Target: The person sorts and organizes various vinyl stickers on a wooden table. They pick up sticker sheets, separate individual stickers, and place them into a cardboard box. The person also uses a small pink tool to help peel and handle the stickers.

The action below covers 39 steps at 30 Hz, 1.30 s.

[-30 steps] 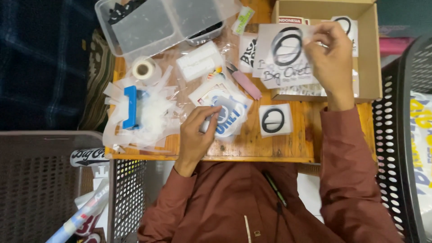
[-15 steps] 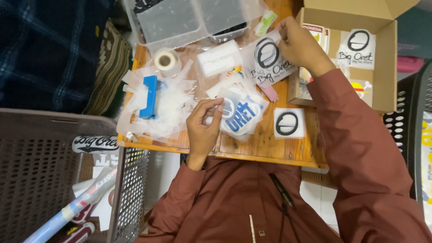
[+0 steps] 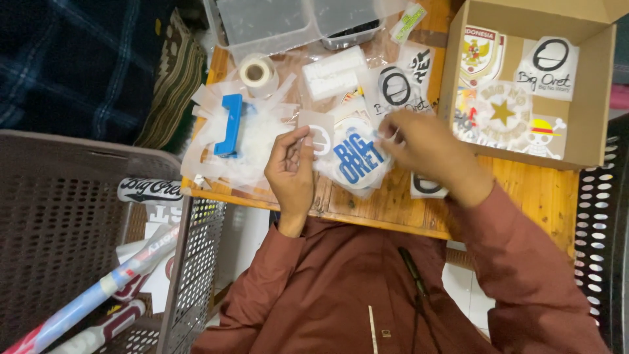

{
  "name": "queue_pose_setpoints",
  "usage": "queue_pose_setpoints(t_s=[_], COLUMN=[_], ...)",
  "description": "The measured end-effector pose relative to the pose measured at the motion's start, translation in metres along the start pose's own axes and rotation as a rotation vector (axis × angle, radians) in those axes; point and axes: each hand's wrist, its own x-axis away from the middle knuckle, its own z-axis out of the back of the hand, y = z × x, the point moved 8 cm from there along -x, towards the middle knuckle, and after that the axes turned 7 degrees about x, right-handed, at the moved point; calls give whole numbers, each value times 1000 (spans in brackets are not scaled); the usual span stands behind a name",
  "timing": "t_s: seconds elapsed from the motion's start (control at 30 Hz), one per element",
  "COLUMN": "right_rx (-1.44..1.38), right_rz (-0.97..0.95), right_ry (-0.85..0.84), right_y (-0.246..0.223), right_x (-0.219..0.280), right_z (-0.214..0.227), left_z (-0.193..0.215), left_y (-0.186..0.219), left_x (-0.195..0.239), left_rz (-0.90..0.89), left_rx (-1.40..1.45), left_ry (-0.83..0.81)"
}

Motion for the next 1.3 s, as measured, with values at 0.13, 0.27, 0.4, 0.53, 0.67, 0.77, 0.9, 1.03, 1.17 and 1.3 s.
queue_pose_setpoints(t_s=[0.13, 0.27, 0.4, 0.53, 0.67, 0.77, 0.9, 1.03, 1.17, 1.3], right_rx=[208, 255, 250, 237, -31, -244, -486, -557, -950, -703], right_rz=[211, 255, 244, 227, 107, -2, -81, -51, -313, -287], right_ry=[62, 224, 271, 310, 296, 310, 335, 376, 240, 336], right_y=[-25, -23, -16, -16, -8, 3, 14, 11, 29, 45], right_x=[33, 46, 50, 56, 66, 71, 74, 86, 108, 135], right_z=[-35, -49, -57, -58, -50, -47, -44, -34, -43, -28], left_z=[0, 1, 2, 1, -6, -10, -12, -15, -8, -5], left_y=[2, -2, -4, -6, -6, -3, 2, 1, 0, 1], left_x=[1, 1, -1, -1, -2, -2, -2, -1, -1, -1], left_rz=[7, 15, 18, 49, 55, 52, 57, 60, 39, 37], left_rx=[-11, 18, 13, 37, -46, -88, -128, -130, -108, -92], left_ry=[17, 33, 37, 27, -47, -72, -81, -92, -48, -23])
